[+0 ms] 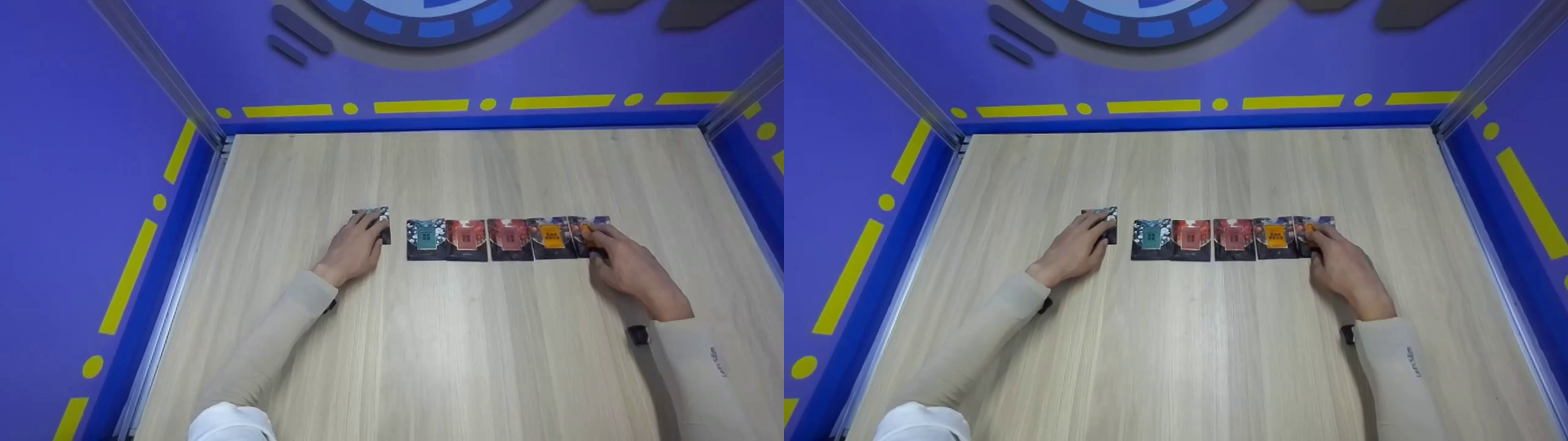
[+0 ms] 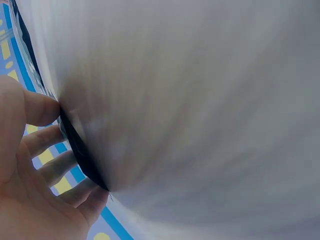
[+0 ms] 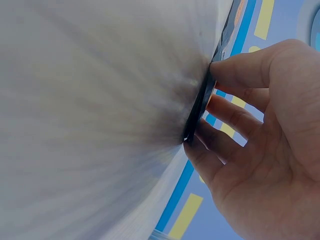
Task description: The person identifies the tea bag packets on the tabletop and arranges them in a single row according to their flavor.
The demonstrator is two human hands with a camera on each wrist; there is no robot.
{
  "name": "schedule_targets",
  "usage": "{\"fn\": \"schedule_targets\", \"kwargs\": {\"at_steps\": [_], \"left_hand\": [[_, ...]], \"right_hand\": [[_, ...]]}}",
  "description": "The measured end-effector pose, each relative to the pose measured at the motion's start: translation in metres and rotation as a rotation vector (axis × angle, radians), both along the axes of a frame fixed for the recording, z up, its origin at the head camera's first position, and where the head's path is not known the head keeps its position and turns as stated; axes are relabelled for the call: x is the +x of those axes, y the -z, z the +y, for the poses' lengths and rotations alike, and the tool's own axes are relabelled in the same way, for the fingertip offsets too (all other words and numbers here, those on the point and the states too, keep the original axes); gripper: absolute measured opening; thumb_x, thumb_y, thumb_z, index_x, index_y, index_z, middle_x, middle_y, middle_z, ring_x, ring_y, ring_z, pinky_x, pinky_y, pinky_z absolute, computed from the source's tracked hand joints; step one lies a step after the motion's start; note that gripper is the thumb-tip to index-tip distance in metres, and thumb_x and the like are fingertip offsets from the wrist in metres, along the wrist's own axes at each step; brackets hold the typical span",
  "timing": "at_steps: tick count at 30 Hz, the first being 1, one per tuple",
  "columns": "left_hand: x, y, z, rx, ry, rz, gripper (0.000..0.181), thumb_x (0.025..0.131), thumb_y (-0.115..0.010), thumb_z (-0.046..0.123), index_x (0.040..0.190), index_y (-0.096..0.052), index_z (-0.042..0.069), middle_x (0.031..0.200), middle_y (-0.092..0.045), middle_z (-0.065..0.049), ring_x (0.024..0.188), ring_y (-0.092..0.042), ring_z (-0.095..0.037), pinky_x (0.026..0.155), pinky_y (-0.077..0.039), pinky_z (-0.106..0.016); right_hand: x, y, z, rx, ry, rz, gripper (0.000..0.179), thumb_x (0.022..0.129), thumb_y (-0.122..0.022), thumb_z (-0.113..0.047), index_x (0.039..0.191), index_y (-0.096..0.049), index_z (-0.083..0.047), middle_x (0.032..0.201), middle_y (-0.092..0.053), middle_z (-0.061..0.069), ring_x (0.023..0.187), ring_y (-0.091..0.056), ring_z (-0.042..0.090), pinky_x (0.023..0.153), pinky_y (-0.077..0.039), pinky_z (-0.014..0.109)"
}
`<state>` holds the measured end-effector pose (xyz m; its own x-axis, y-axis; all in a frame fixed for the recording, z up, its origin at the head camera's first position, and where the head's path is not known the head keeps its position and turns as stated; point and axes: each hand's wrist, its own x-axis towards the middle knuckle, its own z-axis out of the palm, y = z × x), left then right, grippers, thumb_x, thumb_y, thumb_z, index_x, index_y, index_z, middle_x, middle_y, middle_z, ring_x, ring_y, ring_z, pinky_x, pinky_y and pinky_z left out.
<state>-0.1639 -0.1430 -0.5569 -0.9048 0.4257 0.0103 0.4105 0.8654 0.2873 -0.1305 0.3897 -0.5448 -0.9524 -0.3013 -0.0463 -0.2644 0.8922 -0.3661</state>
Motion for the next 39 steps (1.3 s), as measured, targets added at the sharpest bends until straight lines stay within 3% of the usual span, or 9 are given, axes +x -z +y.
{"fn": "schedule_targets", "kwargs": {"at_steps": [7, 28, 39], "left_hand": [[0.005, 0.0, 0.007, -0.018, 0.014, -0.013, 0.046, 0.112, -0.046, 0.021, 0.156, -0.055, 0.01, 0.167, -0.045, -0.015, 0.156, -0.038, -0.042, 0.13, -0.03, -0.051], [0.014, -0.002, 0.022, -0.038, 0.091, 0.001, 0.045, 0.112, -0.046, 0.021, 0.155, -0.055, 0.01, 0.165, -0.047, -0.015, 0.155, -0.041, -0.042, 0.126, -0.037, -0.054], [0.022, -0.002, 0.025, -0.038, 0.071, -0.026, 0.047, 0.112, -0.046, 0.025, 0.158, -0.053, 0.013, 0.169, -0.043, -0.013, 0.157, -0.038, -0.04, 0.126, -0.037, -0.055]], "right_hand": [[0.0, 0.0, 0.0, 0.001, 0.003, -0.006, 0.05, 0.099, -0.06, -0.002, 0.148, -0.055, 0.008, 0.156, -0.046, 0.032, 0.135, -0.051, 0.059, 0.104, -0.047, 0.073], [0.0, 0.0, 0.001, -0.009, -0.014, 0.025, 0.05, 0.096, -0.062, 0.001, 0.145, -0.058, 0.009, 0.154, -0.048, 0.032, 0.134, -0.051, 0.06, 0.102, -0.048, 0.073], [0.001, 0.0, 0.001, -0.016, -0.02, 0.032, 0.049, 0.096, -0.062, 0.001, 0.144, -0.058, 0.009, 0.154, -0.048, 0.032, 0.135, -0.051, 0.059, 0.101, -0.048, 0.072]]}}
